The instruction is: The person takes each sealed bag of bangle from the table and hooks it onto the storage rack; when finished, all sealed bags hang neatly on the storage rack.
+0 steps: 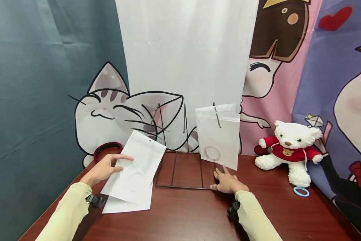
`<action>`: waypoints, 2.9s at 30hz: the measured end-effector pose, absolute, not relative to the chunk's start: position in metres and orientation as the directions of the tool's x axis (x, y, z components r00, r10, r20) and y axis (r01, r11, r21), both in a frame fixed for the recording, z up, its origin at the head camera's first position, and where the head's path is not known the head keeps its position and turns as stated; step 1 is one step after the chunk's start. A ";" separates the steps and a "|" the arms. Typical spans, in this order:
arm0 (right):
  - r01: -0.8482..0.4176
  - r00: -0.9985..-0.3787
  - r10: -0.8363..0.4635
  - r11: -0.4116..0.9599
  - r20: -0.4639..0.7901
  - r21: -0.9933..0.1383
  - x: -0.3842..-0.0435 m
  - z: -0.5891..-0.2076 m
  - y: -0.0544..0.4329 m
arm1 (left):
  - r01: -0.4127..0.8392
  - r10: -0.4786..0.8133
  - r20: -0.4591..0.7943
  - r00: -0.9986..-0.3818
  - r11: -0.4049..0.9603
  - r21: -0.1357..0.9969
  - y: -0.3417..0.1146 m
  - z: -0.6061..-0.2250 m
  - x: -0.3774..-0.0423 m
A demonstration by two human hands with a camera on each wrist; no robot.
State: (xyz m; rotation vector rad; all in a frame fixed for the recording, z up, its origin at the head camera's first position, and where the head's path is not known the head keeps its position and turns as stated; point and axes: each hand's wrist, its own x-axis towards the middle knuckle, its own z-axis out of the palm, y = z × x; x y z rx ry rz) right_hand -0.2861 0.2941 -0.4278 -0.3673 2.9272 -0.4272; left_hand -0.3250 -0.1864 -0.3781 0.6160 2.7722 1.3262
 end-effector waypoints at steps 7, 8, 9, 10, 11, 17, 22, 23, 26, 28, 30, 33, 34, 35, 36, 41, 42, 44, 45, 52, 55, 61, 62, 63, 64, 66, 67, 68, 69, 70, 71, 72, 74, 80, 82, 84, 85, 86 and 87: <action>-0.201 -0.959 -0.254 0.924 -0.129 -0.324 -0.285 -0.427 0.294 | 0.492 0.453 0.267 -0.851 0.508 0.707 -0.167 -0.368 -0.303; -0.199 -0.959 -0.252 0.925 -0.130 -0.323 -0.285 -0.427 0.294 | 0.521 0.472 0.286 -0.834 0.503 0.690 -0.163 -0.366 -0.300; -0.197 -0.959 -0.250 0.926 -0.130 -0.322 -0.285 -0.428 0.294 | 0.553 0.493 0.308 -0.814 0.493 0.672 -0.159 -0.364 -0.297; -0.196 -0.960 -0.248 0.927 -0.130 -0.321 -0.286 -0.428 0.294 | 0.584 0.515 0.329 -0.791 0.478 0.656 -0.155 -0.362 -0.295; -0.197 -0.960 -0.247 0.928 -0.128 -0.317 -0.286 -0.428 0.294 | 0.612 0.537 0.347 -0.769 0.461 0.642 -0.151 -0.360 -0.292; -0.208 -0.961 -0.252 0.929 -0.111 -0.305 -0.286 -0.429 0.294 | 0.714 0.608 0.424 -0.671 0.376 0.591 -0.127 -0.351 -0.281; -0.204 -0.960 -0.254 0.924 -0.120 -0.324 -0.286 -0.430 0.294 | 0.776 0.598 0.524 -0.606 0.300 0.555 -0.111 -0.350 -0.274; -0.203 -0.960 -0.254 0.923 -0.121 -0.326 -0.286 -0.430 0.294 | 0.788 0.589 0.550 -0.592 0.282 0.547 -0.108 -0.350 -0.273; -0.198 -0.960 -0.251 0.923 -0.126 -0.331 -0.286 -0.430 0.294 | 0.813 0.551 0.614 -0.565 0.246 0.528 -0.098 -0.350 -0.270; -0.195 -0.959 -0.249 0.925 -0.133 -0.327 -0.286 -0.431 0.295 | 0.815 0.527 0.635 -0.565 0.232 0.532 -0.092 -0.350 -0.269; -0.193 -0.959 -0.248 0.926 -0.135 -0.325 -0.287 -0.431 0.296 | 0.805 0.512 0.638 -0.574 0.212 0.554 -0.085 -0.352 -0.268; -0.192 -0.960 -0.245 0.928 -0.134 -0.318 -0.288 -0.431 0.297 | 0.753 0.487 0.608 -0.627 0.176 0.635 -0.075 -0.358 -0.269; -0.193 -0.961 -0.244 0.928 -0.131 -0.318 -0.288 -0.431 0.297 | 0.732 0.476 0.597 -0.646 0.162 0.662 -0.072 -0.361 -0.269; -0.194 -0.961 -0.245 0.927 -0.126 -0.321 -0.288 -0.430 0.296 | 0.715 0.466 0.590 -0.660 0.146 0.684 -0.069 -0.363 -0.269; -0.193 -0.962 -0.244 0.926 -0.124 -0.323 -0.288 -0.430 0.296 | 0.701 0.455 0.586 -0.671 0.130 0.701 -0.066 -0.366 -0.270; -0.202 -0.961 -0.251 0.924 -0.114 -0.325 -0.285 -0.427 0.294 | 0.670 0.427 0.587 -0.688 0.062 0.740 -0.055 -0.377 -0.272; -0.204 -0.961 -0.252 0.924 -0.114 -0.323 -0.285 -0.427 0.293 | 0.667 0.423 0.590 -0.688 0.047 0.744 -0.054 -0.379 -0.273; -0.205 -0.960 -0.254 0.925 -0.116 -0.320 -0.284 -0.427 0.293 | 0.650 0.421 0.586 -0.693 0.012 0.760 -0.050 -0.381 -0.274; -0.204 -0.960 -0.254 0.925 -0.119 -0.322 -0.284 -0.428 0.293 | 0.641 0.420 0.584 -0.695 -0.006 0.767 -0.048 -0.381 -0.275; -0.195 -0.959 -0.249 0.925 -0.132 -0.327 -0.286 -0.429 0.293 | 0.580 0.403 0.532 -0.744 -0.006 0.815 -0.041 -0.381 -0.275; -0.186 -0.961 -0.241 0.925 -0.134 -0.332 -0.287 -0.430 0.294 | 0.547 0.400 0.509 -0.762 -0.022 0.837 -0.038 -0.380 -0.276; -0.175 -0.962 -0.234 0.924 -0.140 -0.339 -0.287 -0.429 0.294 | 0.505 0.403 0.487 -0.775 -0.068 0.860 -0.033 -0.381 -0.283; -0.176 -0.962 -0.233 0.926 -0.140 -0.334 -0.287 -0.428 0.294 | 0.501 0.402 0.485 -0.777 -0.071 0.862 -0.032 -0.381 -0.285; -0.175 -0.963 -0.231 0.928 -0.139 -0.328 -0.286 -0.428 0.294 | 0.499 0.399 0.484 -0.779 -0.073 0.863 -0.031 -0.381 -0.288; -0.176 -0.963 -0.230 0.931 -0.138 -0.320 -0.286 -0.427 0.294 | 0.496 0.393 0.482 -0.783 -0.075 0.865 -0.030 -0.381 -0.290; -0.181 -0.964 -0.231 0.936 -0.135 -0.303 -0.286 -0.426 0.292 | 0.488 0.377 0.479 -0.793 -0.079 0.869 -0.028 -0.381 -0.296; -0.183 -0.964 -0.231 0.937 -0.135 -0.296 -0.286 -0.425 0.292 | 0.481 0.367 0.474 -0.801 -0.079 0.873 -0.027 -0.380 -0.298; -0.182 -0.964 -0.229 0.939 -0.137 -0.292 -0.286 -0.425 0.291 | 0.471 0.355 0.465 -0.811 -0.075 0.879 -0.026 -0.380 -0.301; -0.181 -0.964 -0.228 0.941 -0.138 -0.286 -0.286 -0.425 0.291 | 0.462 0.344 0.456 -0.821 -0.069 0.884 -0.025 -0.379 -0.304; -0.179 -0.964 -0.226 0.942 -0.140 -0.284 -0.286 -0.425 0.290 | 0.453 0.333 0.447 -0.830 -0.064 0.889 -0.024 -0.379 -0.307; -0.178 -0.964 -0.225 0.943 -0.143 -0.282 -0.286 -0.425 0.290 | 0.446 0.324 0.439 -0.838 -0.057 0.893 -0.024 -0.379 -0.311; -0.177 -0.964 -0.224 0.943 -0.144 -0.280 -0.286 -0.425 0.290 | 0.441 0.312 0.432 -0.846 -0.045 0.897 -0.023 -0.379 -0.314; -0.177 -0.964 -0.223 0.945 -0.147 -0.277 -0.286 -0.425 0.290 | 0.439 0.292 0.425 -0.857 -0.020 0.898 -0.021 -0.380 -0.322; -0.172 -0.964 -0.220 0.944 -0.149 -0.281 -0.286 -0.426 0.291 | 0.445 0.249 0.434 -0.866 -0.016 0.895 -0.014 -0.383 -0.344; -0.169 -0.964 -0.219 0.943 -0.152 -0.285 -0.285 -0.426 0.290 | 0.437 0.239 0.433 -0.869 -0.041 0.899 -0.011 -0.383 -0.351; -0.170 -0.963 -0.222 0.942 -0.156 -0.289 -0.285 -0.426 0.289 | 0.433 0.224 0.435 -0.872 -0.063 0.899 -0.008 -0.381 -0.356; -0.169 -0.962 -0.222 0.941 -0.157 -0.293 -0.285 -0.427 0.289 | 0.430 0.218 0.435 -0.874 -0.071 0.900 -0.006 -0.379 -0.359; -0.174 -0.962 -0.226 0.941 -0.155 -0.289 -0.286 -0.427 0.289 | 0.430 0.211 0.436 -0.875 -0.078 0.900 -0.004 -0.378 -0.361; -0.175 -0.962 -0.226 0.941 -0.153 -0.289 -0.285 -0.428 0.289 | 0.432 0.204 0.440 -0.875 -0.083 0.898 -0.003 -0.377 -0.363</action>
